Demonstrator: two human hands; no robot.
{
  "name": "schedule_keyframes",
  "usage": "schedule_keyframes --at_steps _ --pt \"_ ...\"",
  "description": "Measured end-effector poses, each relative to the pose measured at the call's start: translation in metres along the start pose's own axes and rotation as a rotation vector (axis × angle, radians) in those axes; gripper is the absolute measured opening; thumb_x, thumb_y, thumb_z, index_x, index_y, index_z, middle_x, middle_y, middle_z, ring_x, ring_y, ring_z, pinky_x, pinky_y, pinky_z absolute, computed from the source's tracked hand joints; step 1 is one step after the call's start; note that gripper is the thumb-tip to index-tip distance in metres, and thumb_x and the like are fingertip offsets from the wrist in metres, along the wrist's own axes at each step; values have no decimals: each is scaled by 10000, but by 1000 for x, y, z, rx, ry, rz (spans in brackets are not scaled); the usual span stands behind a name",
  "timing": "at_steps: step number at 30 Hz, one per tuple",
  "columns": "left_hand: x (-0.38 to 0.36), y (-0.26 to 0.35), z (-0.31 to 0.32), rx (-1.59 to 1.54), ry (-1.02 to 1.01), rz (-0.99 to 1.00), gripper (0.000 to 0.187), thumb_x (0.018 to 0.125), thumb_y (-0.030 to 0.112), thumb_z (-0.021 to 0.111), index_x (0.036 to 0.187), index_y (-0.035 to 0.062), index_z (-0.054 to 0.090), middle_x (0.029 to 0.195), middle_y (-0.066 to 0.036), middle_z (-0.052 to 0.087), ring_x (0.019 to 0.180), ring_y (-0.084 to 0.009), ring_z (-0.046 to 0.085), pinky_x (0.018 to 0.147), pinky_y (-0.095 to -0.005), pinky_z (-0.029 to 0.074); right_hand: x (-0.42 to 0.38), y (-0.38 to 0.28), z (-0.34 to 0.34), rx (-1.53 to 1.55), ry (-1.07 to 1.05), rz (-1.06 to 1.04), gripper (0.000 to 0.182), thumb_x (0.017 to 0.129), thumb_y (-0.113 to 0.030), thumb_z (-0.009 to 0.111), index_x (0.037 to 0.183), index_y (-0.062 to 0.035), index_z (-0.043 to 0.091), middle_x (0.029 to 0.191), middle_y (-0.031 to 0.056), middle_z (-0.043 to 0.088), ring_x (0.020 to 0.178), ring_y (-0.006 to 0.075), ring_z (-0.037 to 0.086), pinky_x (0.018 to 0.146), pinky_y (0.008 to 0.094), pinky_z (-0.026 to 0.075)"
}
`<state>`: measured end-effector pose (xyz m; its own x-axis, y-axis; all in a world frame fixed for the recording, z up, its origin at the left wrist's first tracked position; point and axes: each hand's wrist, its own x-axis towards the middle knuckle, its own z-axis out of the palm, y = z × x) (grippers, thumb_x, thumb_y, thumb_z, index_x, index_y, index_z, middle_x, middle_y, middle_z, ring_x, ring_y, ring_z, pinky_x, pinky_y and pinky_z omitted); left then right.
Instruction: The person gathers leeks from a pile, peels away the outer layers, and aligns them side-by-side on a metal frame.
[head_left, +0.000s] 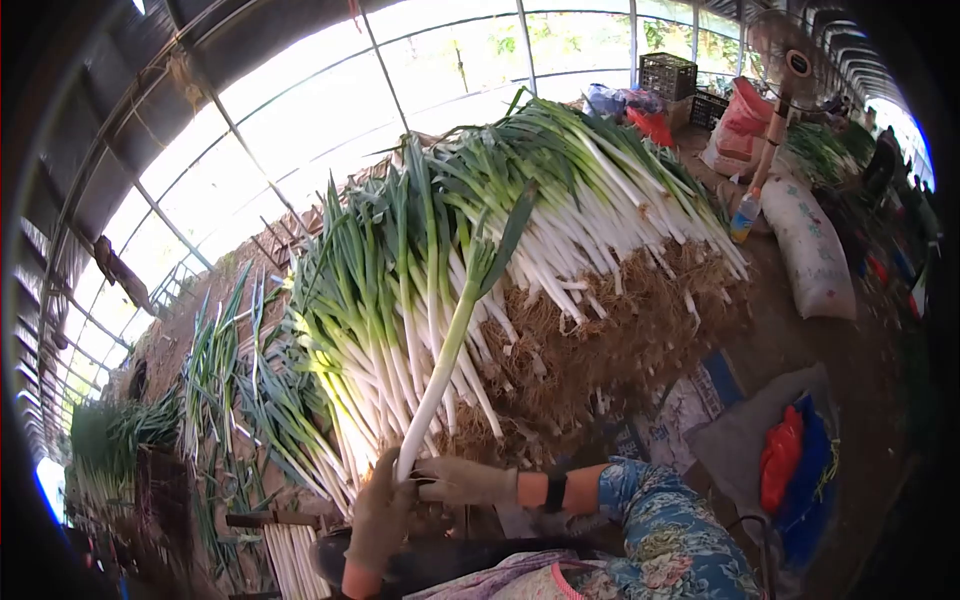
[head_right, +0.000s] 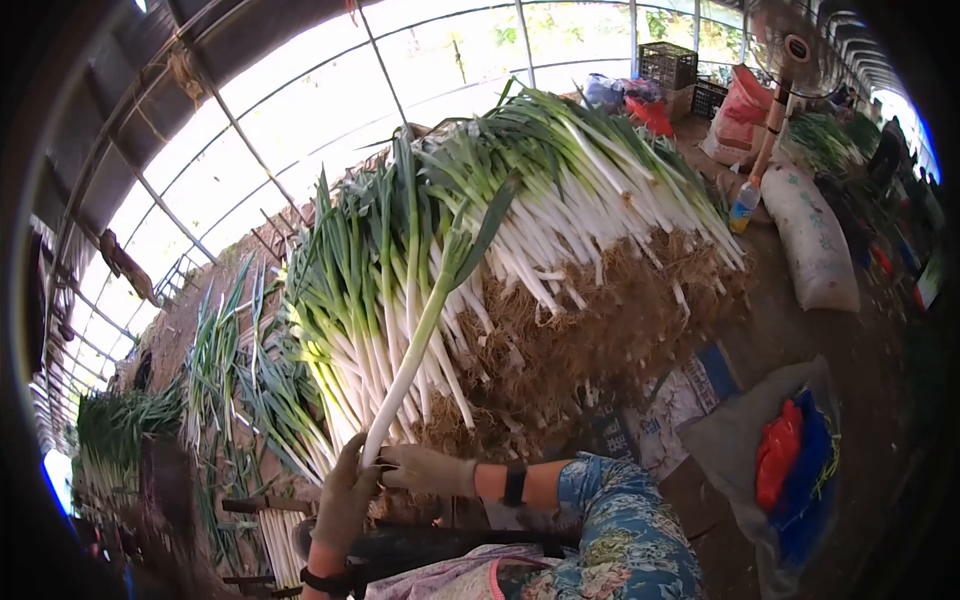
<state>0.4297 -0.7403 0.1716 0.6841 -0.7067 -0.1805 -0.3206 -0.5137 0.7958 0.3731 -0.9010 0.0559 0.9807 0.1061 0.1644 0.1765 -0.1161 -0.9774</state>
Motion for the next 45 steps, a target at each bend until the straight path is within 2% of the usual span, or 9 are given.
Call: schedule_keyframes --at_steps 2,5,10,13,24,27,33,38,45 --pt "-9 -24 0 -233 27 -28 445 959 43 547 1396 2 474 1019 -65 633 841 -116 597 695 -278 507 2 -31 -30 115 -194 286 331 919 -187 645 1227 -68 647 1172 160 666 1003 219 675 849 327 542" --pt "-30 -29 -9 -505 20 -177 449 942 18 518 1389 -2 485 1055 -40 606 854 -86 582 731 -237 505 15 31 -43 456 524 26 328 979 -312 567 1180 -55 604 972 38 585 845 125 575 702 269 507" --pt "-66 -24 -4 -657 61 -203 496 934 49 534 1414 -40 449 1201 -97 597 1039 -133 599 900 -265 501 57 13 -61 1111 698 -45 310 1042 -205 470 1287 -18 443 1188 134 568 1039 267 618 941 420 549" --pt "-87 -33 -2 -676 88 -169 501 946 46 511 1437 -29 438 1229 -76 598 1094 -132 572 979 -273 444 87 3 -42 1097 758 -3 309 1021 -155 508 1270 10 432 1183 163 588 948 258 648 825 370 591" --pt "-226 -79 -36 -512 498 -88 488 952 88 579 1413 -5 449 1246 -95 588 1103 -183 590 967 -323 473 193 -80 81 701 -155 258 244 973 -135 595 1145 2 488 898 96 587 685 156 604 577 265 551" --pt "-268 -98 -41 -469 647 -68 440 950 109 604 1361 -13 500 1203 -101 624 1064 -179 623 928 -315 496 211 -103 129 171 -418 229 264 920 -150 637 1101 -5 512 827 71 575 655 133 609 528 273 517" --pt "-347 -124 -40 -225 882 -95 310 937 68 614 1238 -7 611 1136 -99 667 1023 -166 631 899 -311 508 224 -143 215 -740 -733 -517 369 860 -173 647 1192 -52 543 1019 234 655 994 450 605 835 515 482" --pt "-398 -142 -16 -162 1062 -250 309 914 115 635 1206 13 626 1146 -157 673 1032 -278 655 890 -353 513 204 -176 292 -1045 -695 -1174 476 811 -41 582 1281 -94 533 901 122 630 820 315 651 701 414 515" --pt "-470 -162 43 -111 1737 -346 201 881 46 591 1058 -16 664 940 -141 662 880 -261 639 815 -358 507 151 -216 372 -1177 -877 -1343 526 794 -34 572 1315 -103 537 999 78 602 906 279 617 775 396 482"
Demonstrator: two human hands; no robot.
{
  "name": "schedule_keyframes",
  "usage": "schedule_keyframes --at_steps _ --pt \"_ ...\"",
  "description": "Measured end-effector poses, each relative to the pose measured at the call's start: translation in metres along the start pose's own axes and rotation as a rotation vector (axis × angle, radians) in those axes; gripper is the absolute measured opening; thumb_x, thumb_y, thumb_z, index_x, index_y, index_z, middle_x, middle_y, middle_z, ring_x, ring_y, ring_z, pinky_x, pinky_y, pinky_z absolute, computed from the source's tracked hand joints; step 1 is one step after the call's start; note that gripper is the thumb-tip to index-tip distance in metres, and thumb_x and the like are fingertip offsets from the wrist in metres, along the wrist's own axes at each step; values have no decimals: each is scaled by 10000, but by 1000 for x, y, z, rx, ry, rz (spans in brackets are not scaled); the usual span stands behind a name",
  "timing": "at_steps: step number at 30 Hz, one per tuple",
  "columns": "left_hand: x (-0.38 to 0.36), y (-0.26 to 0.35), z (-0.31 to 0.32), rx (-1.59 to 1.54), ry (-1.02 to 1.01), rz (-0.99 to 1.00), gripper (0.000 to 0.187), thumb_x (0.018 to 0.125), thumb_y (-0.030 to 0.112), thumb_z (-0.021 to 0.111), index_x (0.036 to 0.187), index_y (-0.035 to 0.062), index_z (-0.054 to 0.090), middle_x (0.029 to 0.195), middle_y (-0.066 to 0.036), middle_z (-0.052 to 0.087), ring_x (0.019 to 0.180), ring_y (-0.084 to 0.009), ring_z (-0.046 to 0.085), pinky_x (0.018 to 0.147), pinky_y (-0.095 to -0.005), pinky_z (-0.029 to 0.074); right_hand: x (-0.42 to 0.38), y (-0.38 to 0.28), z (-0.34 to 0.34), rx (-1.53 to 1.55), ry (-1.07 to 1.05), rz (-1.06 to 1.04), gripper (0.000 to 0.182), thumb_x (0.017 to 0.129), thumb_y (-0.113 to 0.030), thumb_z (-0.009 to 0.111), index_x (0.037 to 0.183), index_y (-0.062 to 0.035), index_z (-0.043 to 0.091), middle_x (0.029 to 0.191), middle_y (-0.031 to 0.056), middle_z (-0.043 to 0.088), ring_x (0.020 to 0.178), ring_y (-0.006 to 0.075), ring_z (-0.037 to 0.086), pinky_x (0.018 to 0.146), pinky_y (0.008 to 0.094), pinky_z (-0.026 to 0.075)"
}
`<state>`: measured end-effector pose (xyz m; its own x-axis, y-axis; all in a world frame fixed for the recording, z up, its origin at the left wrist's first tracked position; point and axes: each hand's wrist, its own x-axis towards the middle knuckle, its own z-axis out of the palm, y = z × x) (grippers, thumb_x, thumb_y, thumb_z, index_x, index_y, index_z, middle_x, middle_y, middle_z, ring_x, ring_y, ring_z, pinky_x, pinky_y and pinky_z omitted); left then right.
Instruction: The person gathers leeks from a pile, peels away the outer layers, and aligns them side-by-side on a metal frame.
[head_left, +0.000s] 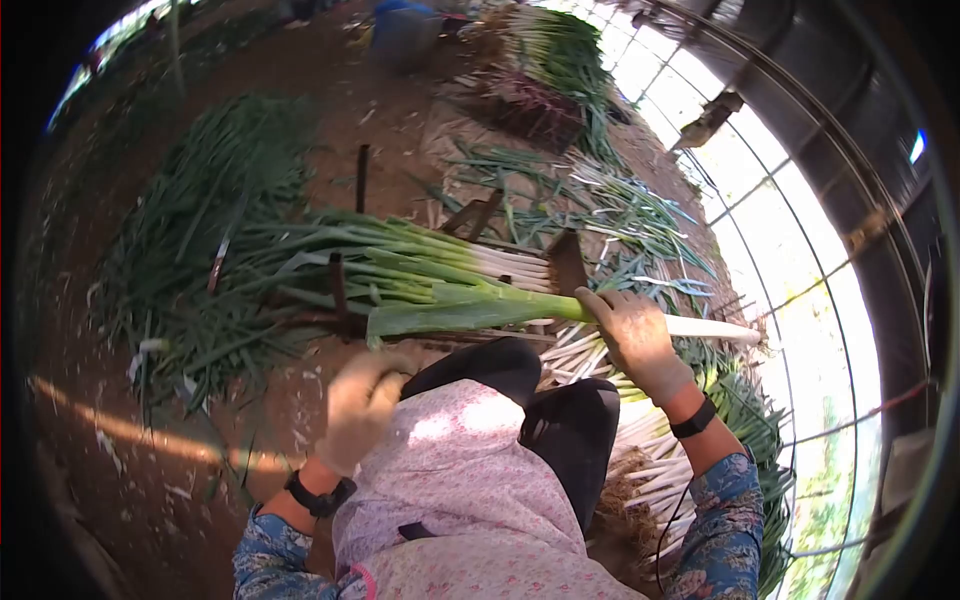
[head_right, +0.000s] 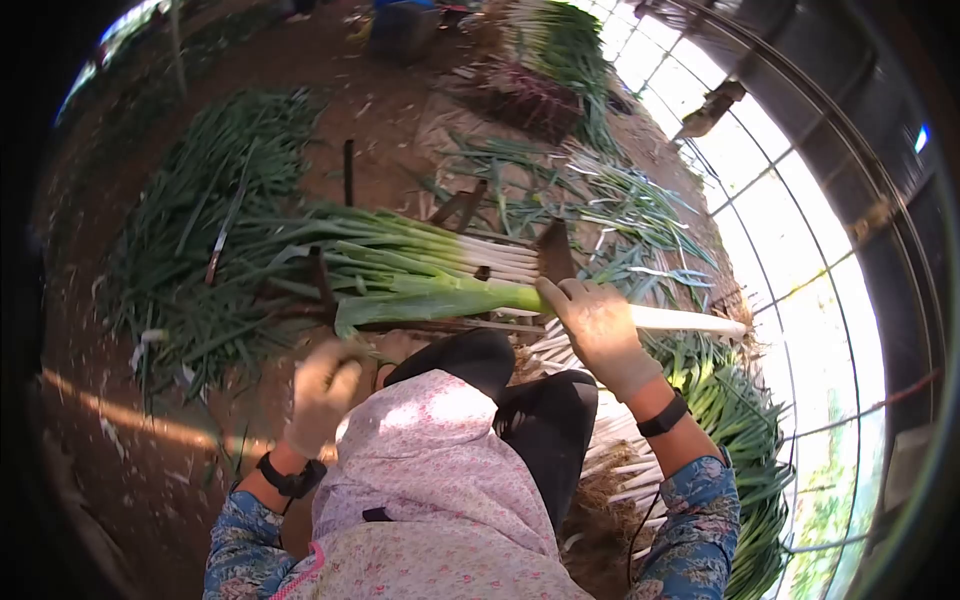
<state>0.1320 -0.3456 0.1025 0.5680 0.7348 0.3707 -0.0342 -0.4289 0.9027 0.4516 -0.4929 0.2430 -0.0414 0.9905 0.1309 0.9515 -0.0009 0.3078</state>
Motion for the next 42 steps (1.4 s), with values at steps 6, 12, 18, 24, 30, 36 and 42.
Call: schedule_keyframes --at_steps 6,12,18,24,30,36,42 --pt "27 -41 -61 639 135 177 243 910 193 622 1086 28 650 984 -104 649 945 -243 614 856 -352 480 32 -26 -5 -58 -1 -139 553 800 -50 588 1345 -128 533 1053 61 613 935 258 611 809 401 469" --pt "14 -65 -62 -293 -429 -390 303 956 287 594 949 -5 678 865 -118 690 789 -172 625 738 -311 477 50 -37 -11 -65 18 -205 496 819 -64 581 1310 -129 554 1037 61 624 924 254 604 794 393 458" --pt "-15 -109 -42 -831 282 -560 241 1007 215 486 912 54 638 699 -36 590 626 -127 583 557 -301 469 46 -43 10 -122 5 -150 501 822 -80 597 1316 -142 542 1014 67 620 922 253 608 808 395 456" --pt "-33 -165 -194 833 574 -309 403 922 232 654 1239 -2 572 1170 -211 610 1106 -368 579 955 -446 457 38 -44 12 -96 23 -66 522 786 -59 626 1297 -138 555 989 68 612 910 261 607 799 399 462" --pt "10 20 -69 795 143 305 715 781 277 730 1393 5 478 1393 -207 510 1308 -376 464 1142 -529 302 64 -88 25 80 65 -159 436 824 -71 576 1260 -93 565 938 99 619 848 293 628 728 406 494" --pt "46 0 -7 794 -93 371 575 771 236 719 1267 13 532 1016 -147 628 982 -333 599 886 -465 457 70 -124 12 258 92 -248 399 855 -119 626 1243 -79 545 913 99 623 849 303 644 736 428 504" --pt "35 -30 -43 810 -118 537 513 743 146 689 1226 23 567 1087 -145 657 1009 -322 641 877 -444 514 44 -113 15 316 -16 -168 380 855 -90 576 1234 -82 553 906 105 628 839 308 652 724 423 524"
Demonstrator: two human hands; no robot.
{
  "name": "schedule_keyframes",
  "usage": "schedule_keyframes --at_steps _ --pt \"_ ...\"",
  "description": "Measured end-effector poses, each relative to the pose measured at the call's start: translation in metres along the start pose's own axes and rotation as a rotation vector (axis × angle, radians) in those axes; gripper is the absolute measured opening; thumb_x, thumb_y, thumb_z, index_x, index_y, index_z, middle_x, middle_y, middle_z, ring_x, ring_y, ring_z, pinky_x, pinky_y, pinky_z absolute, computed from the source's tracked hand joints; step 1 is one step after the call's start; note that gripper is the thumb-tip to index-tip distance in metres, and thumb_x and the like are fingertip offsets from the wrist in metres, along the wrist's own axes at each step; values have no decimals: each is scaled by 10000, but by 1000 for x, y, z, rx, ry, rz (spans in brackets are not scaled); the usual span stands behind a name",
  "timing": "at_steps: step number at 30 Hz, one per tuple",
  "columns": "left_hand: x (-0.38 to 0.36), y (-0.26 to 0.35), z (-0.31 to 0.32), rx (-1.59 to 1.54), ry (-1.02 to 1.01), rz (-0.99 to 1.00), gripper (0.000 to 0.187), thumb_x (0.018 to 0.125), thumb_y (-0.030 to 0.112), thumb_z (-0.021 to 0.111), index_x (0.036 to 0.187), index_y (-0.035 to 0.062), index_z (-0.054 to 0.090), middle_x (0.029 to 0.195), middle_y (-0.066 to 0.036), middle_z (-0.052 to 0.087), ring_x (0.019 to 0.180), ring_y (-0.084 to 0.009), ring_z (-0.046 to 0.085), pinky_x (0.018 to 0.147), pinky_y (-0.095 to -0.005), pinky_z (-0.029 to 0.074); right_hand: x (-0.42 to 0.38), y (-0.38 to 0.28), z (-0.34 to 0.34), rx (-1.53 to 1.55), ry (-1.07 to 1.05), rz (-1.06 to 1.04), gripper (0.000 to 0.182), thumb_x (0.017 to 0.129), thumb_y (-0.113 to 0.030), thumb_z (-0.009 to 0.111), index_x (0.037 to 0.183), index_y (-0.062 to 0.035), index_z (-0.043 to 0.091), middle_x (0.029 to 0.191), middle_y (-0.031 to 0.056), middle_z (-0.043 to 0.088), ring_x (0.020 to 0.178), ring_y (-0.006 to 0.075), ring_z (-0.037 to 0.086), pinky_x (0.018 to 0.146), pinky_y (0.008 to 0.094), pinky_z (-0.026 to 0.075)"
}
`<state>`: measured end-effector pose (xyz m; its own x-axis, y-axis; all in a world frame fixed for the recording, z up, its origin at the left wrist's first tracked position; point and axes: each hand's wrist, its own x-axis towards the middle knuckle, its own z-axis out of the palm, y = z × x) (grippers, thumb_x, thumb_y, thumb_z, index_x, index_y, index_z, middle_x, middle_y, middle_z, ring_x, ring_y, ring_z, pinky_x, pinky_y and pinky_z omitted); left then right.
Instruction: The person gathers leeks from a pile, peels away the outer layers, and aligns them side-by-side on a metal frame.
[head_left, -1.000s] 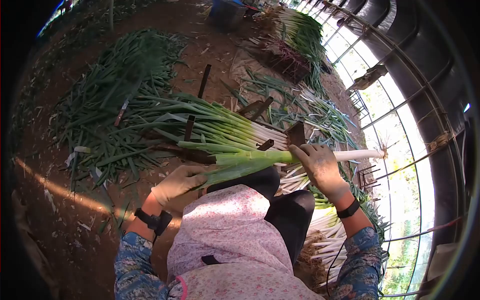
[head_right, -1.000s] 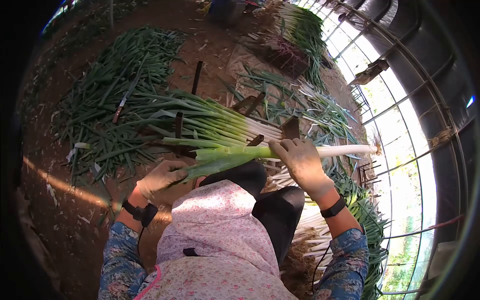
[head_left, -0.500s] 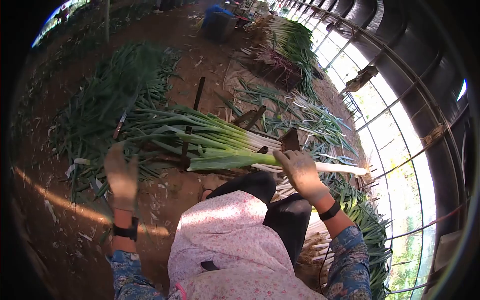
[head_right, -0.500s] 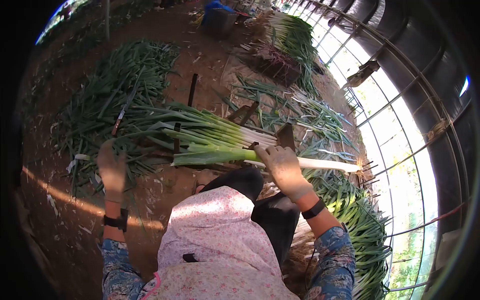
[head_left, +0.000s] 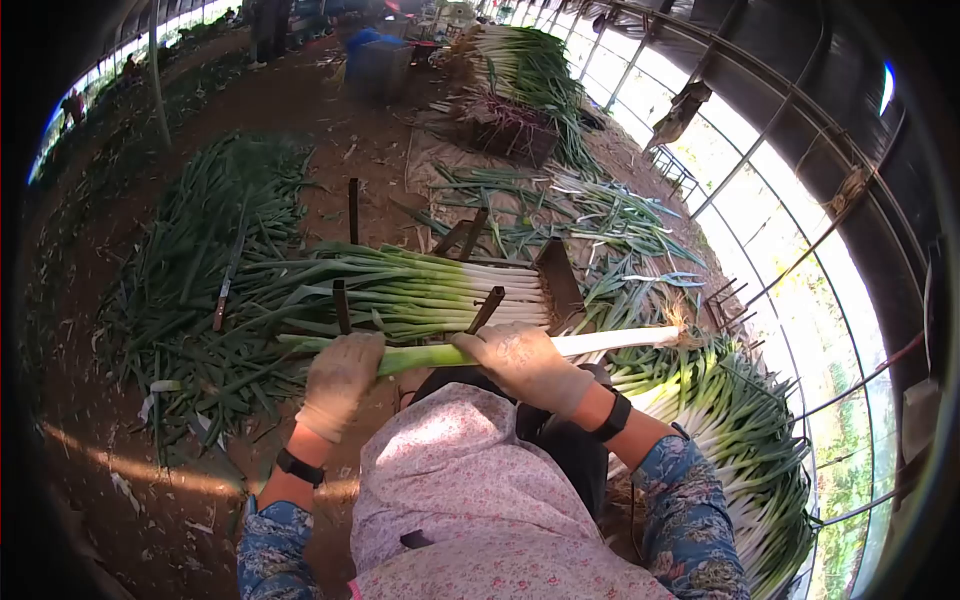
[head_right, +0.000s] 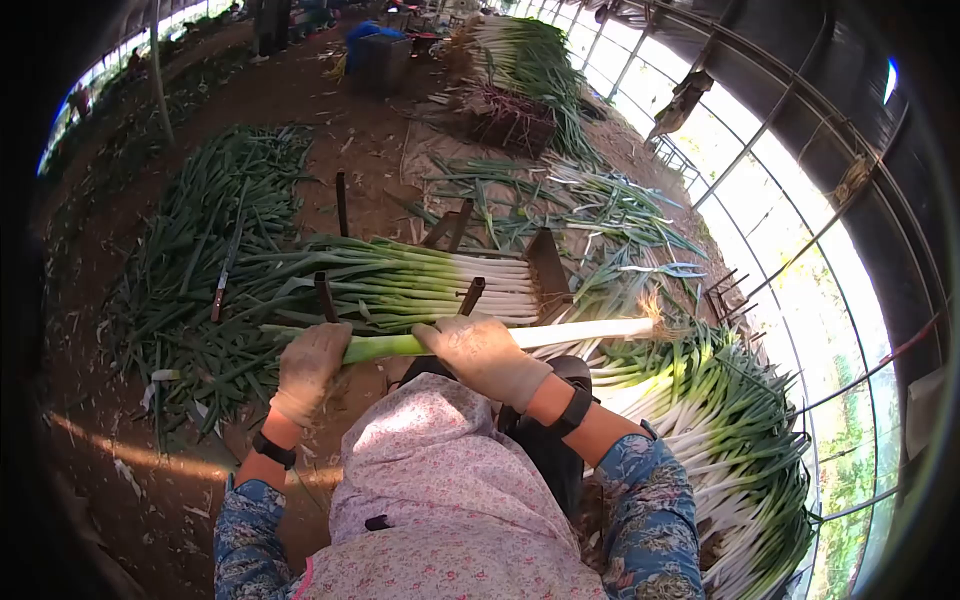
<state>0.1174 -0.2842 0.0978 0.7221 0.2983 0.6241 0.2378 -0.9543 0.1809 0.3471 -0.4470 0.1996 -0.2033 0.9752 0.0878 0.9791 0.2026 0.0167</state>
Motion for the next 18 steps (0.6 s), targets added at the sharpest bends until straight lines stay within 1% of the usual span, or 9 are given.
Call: schedule_keyframes --at_steps 3,4,6,7,8,11,15,16,18 --pt "-18 -11 -13 123 -114 -42 633 706 218 746 1273 12 555 1222 -174 632 1153 -337 601 1013 -441 462 -9 7 14 14 27 27 364 857 -93 564 1221 -92 570 917 105 635 851 304 659 732 422 525" --pt "-21 -13 -15 110 -153 -66 684 701 220 753 1318 19 538 1291 -182 598 1230 -353 547 1070 -503 402 -11 10 21 25 46 35 357 856 -93 561 1213 -91 575 914 105 635 851 301 660 732 421 524" --pt "-14 3 -25 214 -81 -82 666 716 222 744 1320 30 539 1322 -176 578 1256 -352 523 1087 -544 366 -13 18 30 40 79 40 326 853 -95 554 1176 -82 596 892 100 636 859 284 661 745 415 519" --pt "-10 14 -27 257 -45 -88 657 723 223 740 1320 36 540 1337 -174 568 1269 -352 511 1096 -564 348 -11 22 38 68 73 49 366 855 -108 562 1220 -78 575 877 95 629 881 302 657 742 429 510" --pt "-7 26 -22 207 -82 -97 608 776 234 712 1329 55 535 1359 -159 546 1299 -336 484 1108 -595 315 -11 24 43 81 166 10 366 852 -98 559 1217 -74 571 895 97 634 896 302 659 748 427 513" --pt "28 64 -12 123 -166 44 647 751 192 720 1348 58 509 1396 -136 514 1319 -340 460 1142 -576 285 5 9 34 180 164 10 324 843 -130 598 1158 -51 588 893 136 654 869 353 664 746 456 518" --pt "60 48 17 324 63 41 548 793 192 697 1309 79 552 1240 -97 584 1296 -315 489 1130 -581 287 20 26 27 316 198 44 372 851 -185 632 1197 -64 566 961 153 670 896 353 669 754 466 519" --pt "76 50 13 279 72 36 412 811 168 675 1203 73 589 1094 -89 612 1224 -298 534 1115 -557 317 23 39 22 347 166 69 422 850 -213 647 1239 -78 555 983 148 672 896 346 670 759 466 522" --pt "103 28 30 292 93 79 321 782 132 666 1092 80 599 1006 -87 616 1142 -281 568 1077 -532 360 34 65 12 336 87 125 485 843 -269 672 1285 -118 541 945 131 690 835 336 685 724 473 530"
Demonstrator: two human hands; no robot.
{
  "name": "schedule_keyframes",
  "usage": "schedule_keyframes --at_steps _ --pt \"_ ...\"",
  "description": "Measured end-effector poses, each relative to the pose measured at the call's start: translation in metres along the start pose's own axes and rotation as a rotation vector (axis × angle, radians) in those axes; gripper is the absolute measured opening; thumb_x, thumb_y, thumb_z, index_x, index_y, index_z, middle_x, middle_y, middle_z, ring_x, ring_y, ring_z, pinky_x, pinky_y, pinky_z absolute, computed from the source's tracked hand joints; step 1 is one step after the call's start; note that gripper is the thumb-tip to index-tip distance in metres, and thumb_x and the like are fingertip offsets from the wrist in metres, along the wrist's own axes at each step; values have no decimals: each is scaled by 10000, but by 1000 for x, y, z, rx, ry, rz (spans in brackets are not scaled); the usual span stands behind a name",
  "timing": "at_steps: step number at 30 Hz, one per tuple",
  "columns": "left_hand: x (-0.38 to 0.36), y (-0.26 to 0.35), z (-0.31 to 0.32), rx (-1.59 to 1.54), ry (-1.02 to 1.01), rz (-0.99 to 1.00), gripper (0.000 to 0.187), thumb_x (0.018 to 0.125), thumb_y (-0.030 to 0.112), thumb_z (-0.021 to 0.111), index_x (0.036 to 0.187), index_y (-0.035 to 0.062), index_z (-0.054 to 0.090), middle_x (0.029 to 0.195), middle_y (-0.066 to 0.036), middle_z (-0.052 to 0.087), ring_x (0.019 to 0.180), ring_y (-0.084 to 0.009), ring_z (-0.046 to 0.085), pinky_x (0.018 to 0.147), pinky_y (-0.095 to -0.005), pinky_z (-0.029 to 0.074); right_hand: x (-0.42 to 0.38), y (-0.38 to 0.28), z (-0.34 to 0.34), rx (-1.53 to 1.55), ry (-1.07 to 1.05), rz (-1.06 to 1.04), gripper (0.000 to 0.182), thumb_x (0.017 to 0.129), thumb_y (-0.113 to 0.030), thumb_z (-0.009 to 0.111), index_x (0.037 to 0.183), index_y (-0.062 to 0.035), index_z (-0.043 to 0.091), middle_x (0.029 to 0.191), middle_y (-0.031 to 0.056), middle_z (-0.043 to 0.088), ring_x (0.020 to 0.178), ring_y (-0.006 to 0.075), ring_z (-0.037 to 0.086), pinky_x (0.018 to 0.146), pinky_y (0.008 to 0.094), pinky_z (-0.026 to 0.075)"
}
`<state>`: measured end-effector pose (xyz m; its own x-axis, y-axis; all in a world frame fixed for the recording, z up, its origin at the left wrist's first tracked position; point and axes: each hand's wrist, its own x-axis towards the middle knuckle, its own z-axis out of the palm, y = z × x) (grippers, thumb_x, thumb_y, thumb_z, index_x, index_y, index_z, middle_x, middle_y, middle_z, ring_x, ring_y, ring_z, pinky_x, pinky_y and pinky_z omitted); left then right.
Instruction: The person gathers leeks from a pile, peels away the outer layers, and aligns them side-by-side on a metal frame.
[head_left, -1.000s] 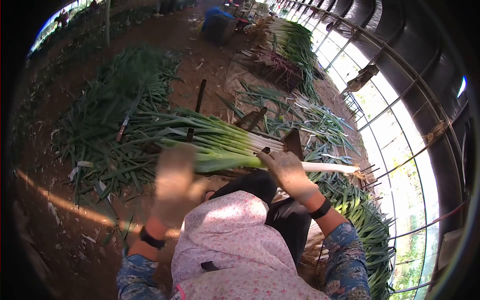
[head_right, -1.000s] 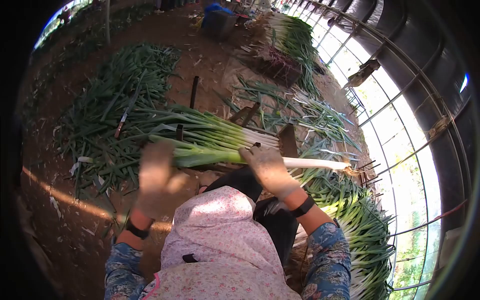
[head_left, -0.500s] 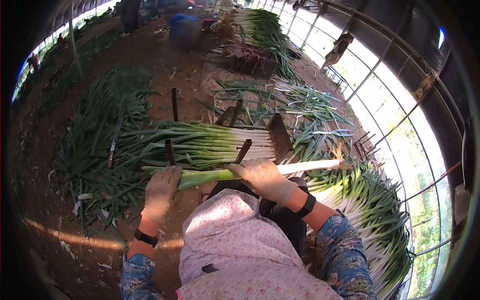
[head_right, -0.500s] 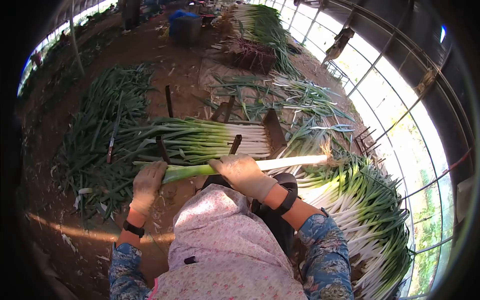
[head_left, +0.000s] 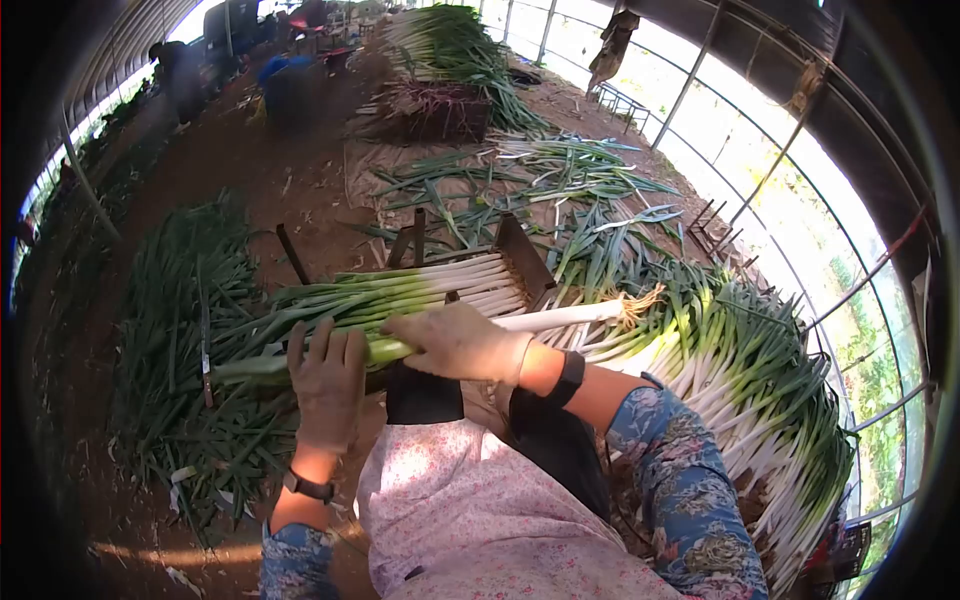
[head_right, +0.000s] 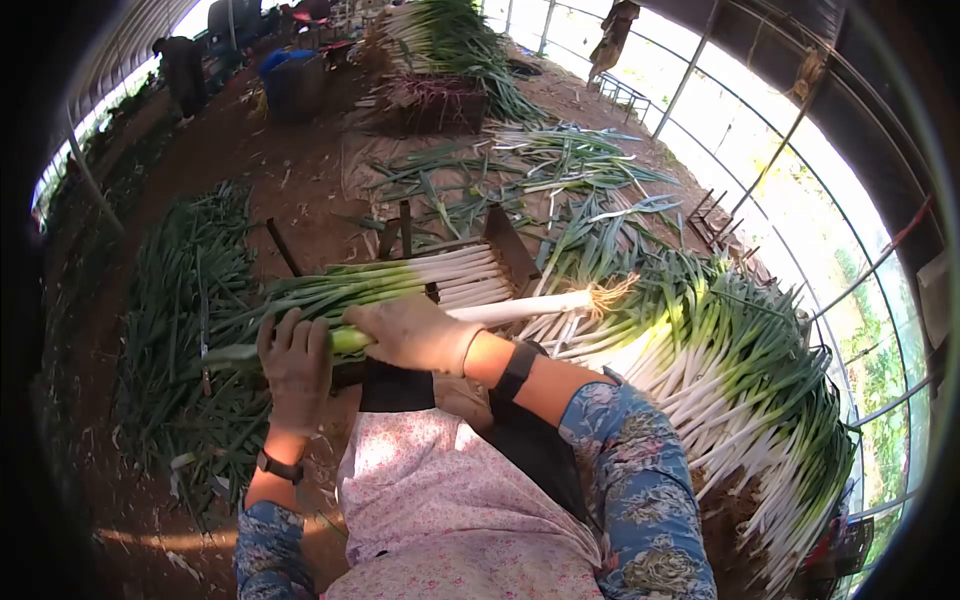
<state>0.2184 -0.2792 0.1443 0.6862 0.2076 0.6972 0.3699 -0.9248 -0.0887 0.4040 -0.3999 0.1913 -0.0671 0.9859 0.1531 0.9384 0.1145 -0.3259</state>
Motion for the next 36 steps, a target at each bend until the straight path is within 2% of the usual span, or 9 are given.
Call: schedule_keyframes --at_steps 3,5,12,14,22,26,27,32,36 --pt "54 -30 35 -32 12 43 241 749 81 657 978 85 583 911 -90 613 1038 -280 591 1025 -498 396 25 41 -19 -265 13 116 454 829 -263 692 1231 -104 555 888 111 683 817 304 687 706 456 522" --pt "87 -47 56 -74 -31 54 238 726 47 654 945 85 570 881 -96 609 993 -289 594 998 -484 405 41 89 -17 -425 372 -51 274 836 -247 655 1044 -99 555 821 53 629 787 220 664 683 373 484" --pt "155 -85 179 -178 -118 36 311 696 -4 654 989 73 583 962 -112 625 1013 -325 594 1000 -489 395 100 227 31 -637 587 74 212 856 -180 607 1058 -139 557 857 3 572 825 197 601 757 378 447" --pt "167 -75 207 -9 81 -19 325 710 11 664 1020 72 589 1035 -124 618 1048 -348 583 1019 -495 394 111 267 60 -521 525 156 345 820 -176 678 1142 -142 560 928 33 595 883 234 605 794 404 438" --pt "40 -53 408 -308 -510 -218 500 797 193 695 1257 54 557 1185 -180 603 1097 -353 572 967 -519 435 137 356 135 -212 414 110 417 789 -180 711 1182 -145 576 891 54 612 846 259 614 766 409 436" --pt "-5 -68 526 -125 -308 -139 538 852 339 639 1295 47 553 1366 -167 548 1245 -342 534 1063 -505 391 142 380 181 -76 359 81 413 765 -208 716 1141 -94 588 904 74 635 878 267 627 820 402 442" --pt "1 -75 539 -154 -447 -127 591 859 341 618 1366 53 520 1414 -175 525 1324 -343 481 1105 -508 360 143 383 190 -59 318 102 430 758 -223 730 1144 -90 595 939 88 637 927 279 623 862 407 437" --pt "38 -77 561 -221 -728 -122 372 845 287 608 1150 75 623 1133 -148 615 1118 -323 568 956 -501 425 148 410 232 37 247 -1 337 750 -240 729 1050 -125 627 859 57 613 863 250 628 805 398 449" --pt "27 -78 570 -239 -633 -128 361 809 252 617 1128 81 607 1054 -136 608 1029 -320 580 833 -463 449 149 426 248 39 147 -51 338 765 -249 723 1076 -143 642 870 42 616 862 238 614 790 399 441"
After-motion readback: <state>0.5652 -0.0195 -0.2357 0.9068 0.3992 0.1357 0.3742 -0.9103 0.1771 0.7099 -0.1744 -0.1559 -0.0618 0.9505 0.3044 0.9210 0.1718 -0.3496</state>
